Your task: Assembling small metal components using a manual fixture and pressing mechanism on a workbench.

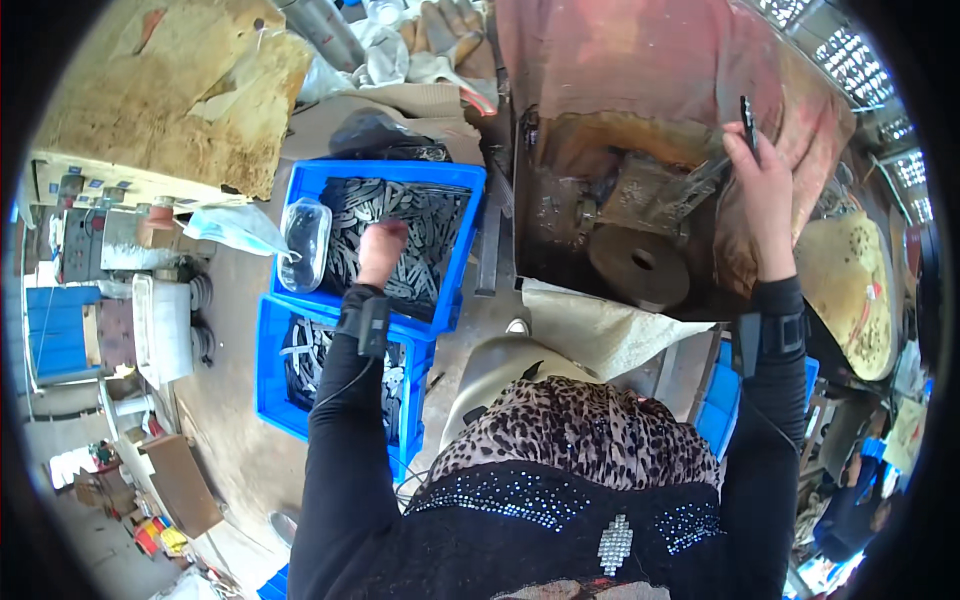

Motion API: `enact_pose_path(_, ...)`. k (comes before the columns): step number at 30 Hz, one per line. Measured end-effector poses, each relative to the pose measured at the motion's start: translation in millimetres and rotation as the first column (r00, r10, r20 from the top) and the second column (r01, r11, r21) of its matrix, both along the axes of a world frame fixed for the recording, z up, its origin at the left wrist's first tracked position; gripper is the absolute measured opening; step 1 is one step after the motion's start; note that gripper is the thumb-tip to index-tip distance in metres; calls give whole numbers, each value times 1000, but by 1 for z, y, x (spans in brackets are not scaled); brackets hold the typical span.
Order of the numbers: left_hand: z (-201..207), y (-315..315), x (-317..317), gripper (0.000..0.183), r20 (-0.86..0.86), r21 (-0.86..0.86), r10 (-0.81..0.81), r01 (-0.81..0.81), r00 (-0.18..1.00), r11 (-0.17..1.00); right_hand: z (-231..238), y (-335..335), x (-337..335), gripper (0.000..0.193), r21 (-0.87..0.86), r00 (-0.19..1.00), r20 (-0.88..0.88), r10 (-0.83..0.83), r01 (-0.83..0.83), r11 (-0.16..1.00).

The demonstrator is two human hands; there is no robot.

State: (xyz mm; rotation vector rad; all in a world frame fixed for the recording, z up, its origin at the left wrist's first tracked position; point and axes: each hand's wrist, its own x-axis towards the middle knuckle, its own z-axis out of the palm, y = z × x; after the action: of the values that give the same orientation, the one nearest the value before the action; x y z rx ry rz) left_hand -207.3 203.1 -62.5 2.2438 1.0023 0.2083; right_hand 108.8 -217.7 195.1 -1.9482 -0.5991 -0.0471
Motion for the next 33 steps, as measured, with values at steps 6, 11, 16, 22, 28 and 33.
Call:
enact_pose_path(6,4,-53,31,21,-212,197,98,-56,972,979,-10,16,44,22,56,994,-97,53,-47,997)
enact_pose_path(11,-3,-67,46,24,-196,368,136,-55,971,928,-8,18,56,22,30,983,-178,53,-49,998)
enact_pose_path(16,-4,-66,54,29,-275,332,170,-72,946,940,-13,23,66,22,52,979,-195,63,-54,997)
enact_pose_path(22,-3,-58,31,32,-252,347,160,-65,954,936,-8,31,68,22,54,972,-229,47,-36,998)
enact_pose_path(28,27,-50,-13,22,-126,-448,378,-393,917,803,-10,30,73,24,67,972,-223,76,-62,996)
enact_pose_path(33,73,-66,-37,22,58,-875,581,-239,812,421,-17,21,56,27,27,957,253,-139,137,990)
